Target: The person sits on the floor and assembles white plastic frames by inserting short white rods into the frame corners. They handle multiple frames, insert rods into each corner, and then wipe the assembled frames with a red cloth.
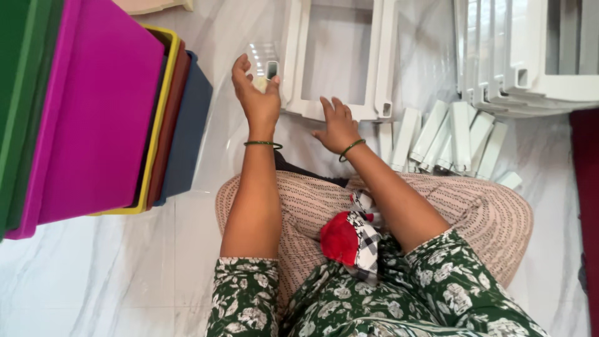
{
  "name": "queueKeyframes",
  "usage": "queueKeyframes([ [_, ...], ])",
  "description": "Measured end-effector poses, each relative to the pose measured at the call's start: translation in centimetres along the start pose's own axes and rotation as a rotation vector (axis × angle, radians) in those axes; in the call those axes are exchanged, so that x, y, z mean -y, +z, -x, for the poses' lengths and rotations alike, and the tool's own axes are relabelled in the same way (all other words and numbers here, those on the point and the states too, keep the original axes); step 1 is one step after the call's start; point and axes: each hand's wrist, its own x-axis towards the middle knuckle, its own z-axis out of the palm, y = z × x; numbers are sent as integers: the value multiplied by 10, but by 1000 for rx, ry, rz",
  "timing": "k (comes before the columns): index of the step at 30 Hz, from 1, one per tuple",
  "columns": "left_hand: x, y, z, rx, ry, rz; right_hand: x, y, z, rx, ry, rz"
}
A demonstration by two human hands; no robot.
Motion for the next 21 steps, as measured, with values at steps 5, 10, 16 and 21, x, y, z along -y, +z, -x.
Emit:
queueKeyframes([
  [5,7,2,-20,419,-499,291,-10,16,-1,-3,-27,270],
  [10,15,16,-16,585,-518,247,-42,5,-5,-65,-36,296],
  [16,71,37,8,688,-468,195,-39,4,-31,-146,-247,-282],
  [21,109,56,28,737,-534,89,-1,19,-56,-153,-429,-622],
])
